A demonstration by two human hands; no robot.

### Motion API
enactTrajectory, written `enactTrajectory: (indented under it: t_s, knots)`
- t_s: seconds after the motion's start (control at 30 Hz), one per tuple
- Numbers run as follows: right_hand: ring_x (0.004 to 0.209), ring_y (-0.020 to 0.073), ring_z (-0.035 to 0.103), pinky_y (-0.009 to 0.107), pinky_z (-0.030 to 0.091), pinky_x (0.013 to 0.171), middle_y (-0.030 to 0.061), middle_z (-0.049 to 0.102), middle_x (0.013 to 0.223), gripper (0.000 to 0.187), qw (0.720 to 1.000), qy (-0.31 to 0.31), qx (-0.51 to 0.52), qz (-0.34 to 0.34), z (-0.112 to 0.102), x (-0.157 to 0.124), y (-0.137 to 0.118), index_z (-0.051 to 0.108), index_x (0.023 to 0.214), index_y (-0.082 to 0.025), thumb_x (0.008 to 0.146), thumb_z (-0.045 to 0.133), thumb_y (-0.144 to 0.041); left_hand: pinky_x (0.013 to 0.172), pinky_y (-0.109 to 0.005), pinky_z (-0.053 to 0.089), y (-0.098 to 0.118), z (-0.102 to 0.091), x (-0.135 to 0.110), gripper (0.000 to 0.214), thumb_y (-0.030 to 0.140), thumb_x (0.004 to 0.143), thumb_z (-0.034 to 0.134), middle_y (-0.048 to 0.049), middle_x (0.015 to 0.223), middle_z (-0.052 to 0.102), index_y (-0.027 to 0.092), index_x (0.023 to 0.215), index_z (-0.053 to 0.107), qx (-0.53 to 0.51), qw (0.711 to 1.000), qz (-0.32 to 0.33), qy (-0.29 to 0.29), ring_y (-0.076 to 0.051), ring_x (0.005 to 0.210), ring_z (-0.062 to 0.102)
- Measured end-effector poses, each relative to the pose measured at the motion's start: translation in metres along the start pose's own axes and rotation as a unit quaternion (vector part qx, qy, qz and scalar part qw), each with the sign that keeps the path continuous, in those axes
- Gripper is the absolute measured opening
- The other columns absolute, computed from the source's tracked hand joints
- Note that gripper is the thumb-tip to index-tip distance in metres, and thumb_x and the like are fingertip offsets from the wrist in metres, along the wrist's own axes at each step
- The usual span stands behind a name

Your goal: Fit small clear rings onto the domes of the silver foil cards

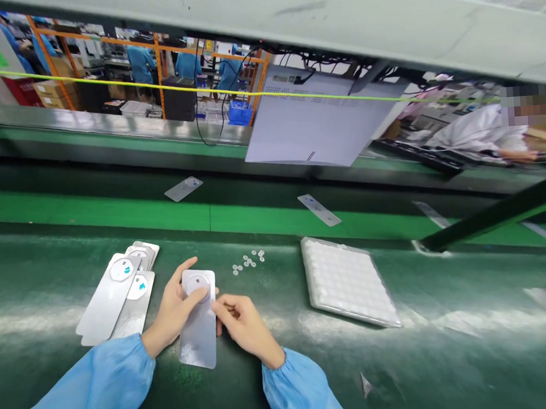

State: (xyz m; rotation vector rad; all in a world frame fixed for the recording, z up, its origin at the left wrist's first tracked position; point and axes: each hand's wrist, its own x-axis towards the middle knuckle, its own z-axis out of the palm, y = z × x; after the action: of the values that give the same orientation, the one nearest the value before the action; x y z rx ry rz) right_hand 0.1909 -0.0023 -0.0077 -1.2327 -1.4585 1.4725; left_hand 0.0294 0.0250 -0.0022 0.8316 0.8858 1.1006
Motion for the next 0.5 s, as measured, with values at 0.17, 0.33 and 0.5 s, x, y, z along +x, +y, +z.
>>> enactTrajectory:
  t_s: [0.17, 0.33, 0.5]
  knots:
    - [0.048, 0.0136, 0.055, 0.024, 0.042, 0.049, 0.0, 0.06, 0.052, 0.054, 0.994, 0.05, -0.069, -0.073, -0.006, 0.011, -0.026, 0.059, 0.063, -0.019, 0.092, 0.057, -0.065, 0.072, -0.031, 0.057, 0.01, -0.004, -0.001, 0.088, 0.036, 0.082, 0.077, -0.0078, 0.102, 0.071, 0.024, 0.155, 0.028, 0.058, 0.997, 0.047, 0.017, -0.021, 0.084, 0.072]
    - [0.038, 0.0122, 0.049, 0.023, 0.033, 0.039, 0.0029, 0.058, 0.046, 0.061, 0.969, 0.205, -0.105, -0.091, -0.068, 0.091, -0.077, 0.056, 0.057, -0.02, 0.088, 0.053, -0.072, 0.096, -0.037, 0.052, 0.045, -0.031, 0.042, 0.053, 0.039, 0.093, 0.063, -0.0122, 0.128, 0.062, 0.023, 0.141, 0.049, 0.353, 0.918, 0.181, 0.011, -0.025, 0.12, 0.061]
    - [0.033, 0.0114, 0.041, 0.024, 0.027, 0.037, 0.0036, 0.056, 0.044, 0.06, 0.962, 0.217, -0.131, -0.099, -0.082, 0.126, -0.07, 0.055, 0.055, -0.02, 0.088, 0.051, -0.069, 0.113, -0.05, 0.037, 0.098, -0.061, 0.138, 0.049, 0.03, 0.093, 0.062, -0.0194, 0.139, 0.057, 0.013, 0.138, 0.051, 0.576, 0.782, 0.217, 0.096, -0.033, 0.132, 0.052]
